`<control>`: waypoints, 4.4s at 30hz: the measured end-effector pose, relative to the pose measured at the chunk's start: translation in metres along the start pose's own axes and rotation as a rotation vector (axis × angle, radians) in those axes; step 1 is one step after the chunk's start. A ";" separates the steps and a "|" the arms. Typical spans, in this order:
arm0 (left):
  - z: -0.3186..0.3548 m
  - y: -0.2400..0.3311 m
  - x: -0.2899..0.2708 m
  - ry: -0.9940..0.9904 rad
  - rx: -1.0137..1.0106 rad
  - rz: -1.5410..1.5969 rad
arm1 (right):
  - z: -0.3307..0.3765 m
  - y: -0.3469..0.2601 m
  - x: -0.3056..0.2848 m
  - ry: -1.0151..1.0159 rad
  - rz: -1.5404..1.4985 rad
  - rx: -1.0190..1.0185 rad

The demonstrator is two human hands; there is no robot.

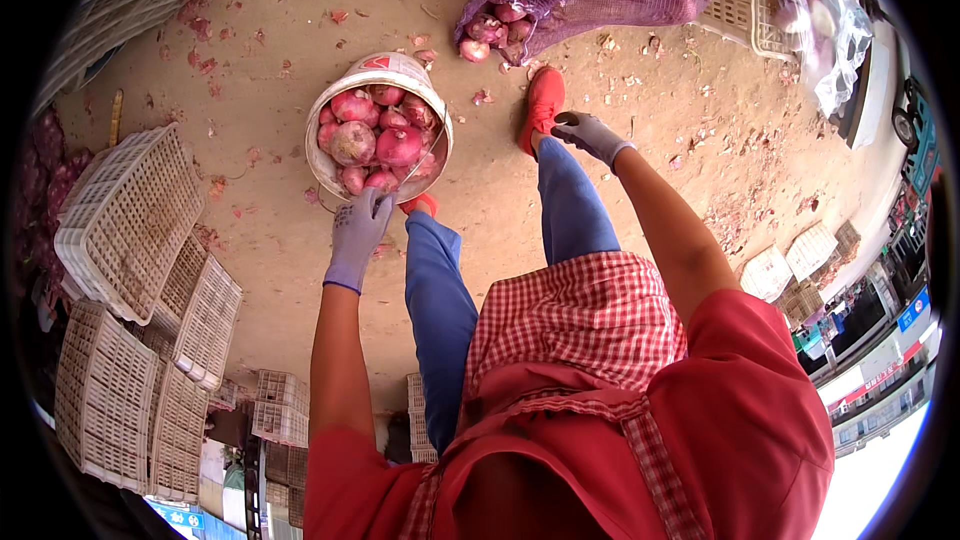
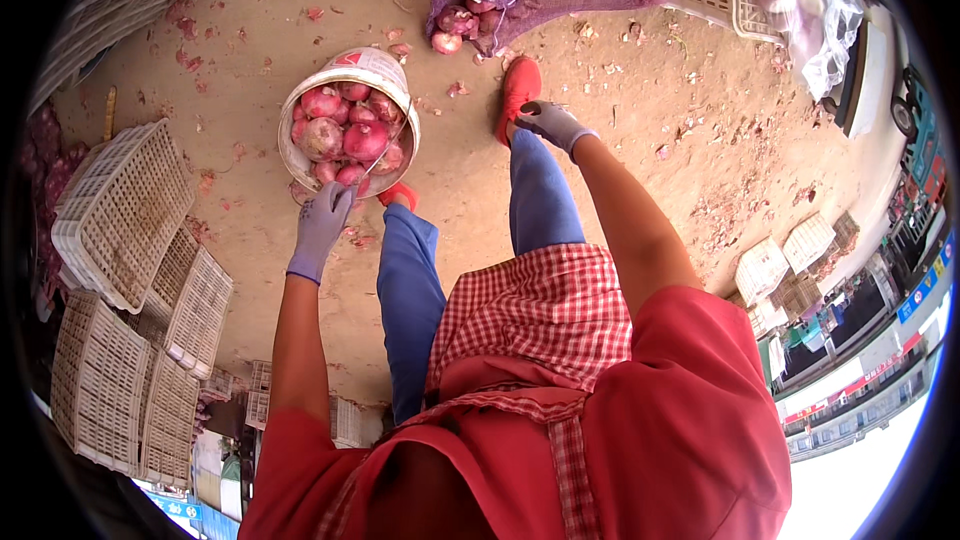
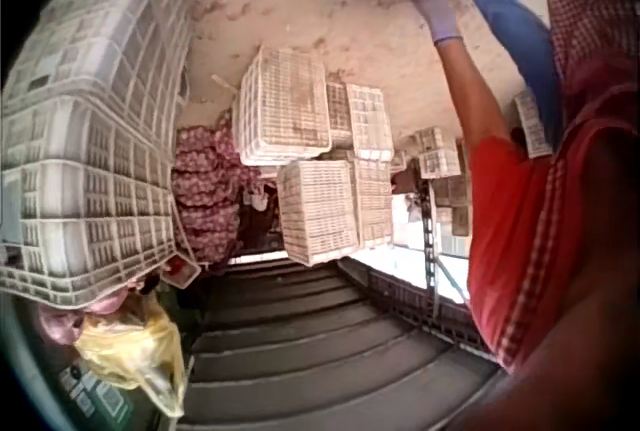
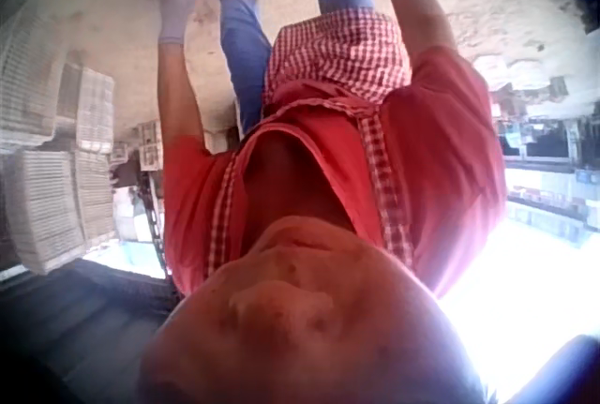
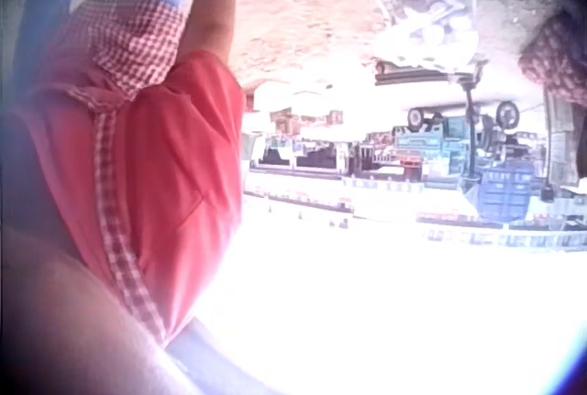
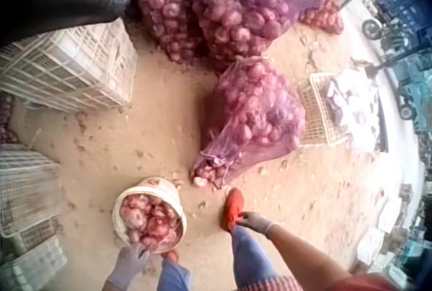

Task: The person collects onions into a bucket, pours them into mesh bags, and then sits on the ground to peel outer skins from the onions by hand.

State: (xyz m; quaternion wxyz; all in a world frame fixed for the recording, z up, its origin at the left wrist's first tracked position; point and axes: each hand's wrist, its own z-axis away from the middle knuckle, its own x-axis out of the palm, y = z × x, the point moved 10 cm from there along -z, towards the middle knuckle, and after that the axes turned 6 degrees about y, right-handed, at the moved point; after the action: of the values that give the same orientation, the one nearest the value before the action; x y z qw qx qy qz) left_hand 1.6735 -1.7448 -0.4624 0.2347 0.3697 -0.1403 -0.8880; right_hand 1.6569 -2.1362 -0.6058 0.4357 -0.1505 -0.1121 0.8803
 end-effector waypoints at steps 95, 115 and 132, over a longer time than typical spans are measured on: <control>-0.098 0.424 -0.199 -0.133 0.120 0.779 | 0.305 -0.177 -0.266 0.439 -0.740 -0.509; -0.012 -0.086 -0.089 -0.161 -0.363 0.619 | 0.294 -0.203 -0.102 0.447 -0.729 -0.348; -0.184 -0.207 0.024 -0.047 -0.172 0.273 | 0.249 -0.221 -0.076 0.474 -0.345 -0.179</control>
State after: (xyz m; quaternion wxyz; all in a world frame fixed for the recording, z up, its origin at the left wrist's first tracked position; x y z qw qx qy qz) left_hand 1.7263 -1.5953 -0.6905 0.3806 0.3048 -0.1182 -0.8650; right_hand 1.7721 -2.0824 -0.2889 0.5777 -0.3684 -0.1086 0.7202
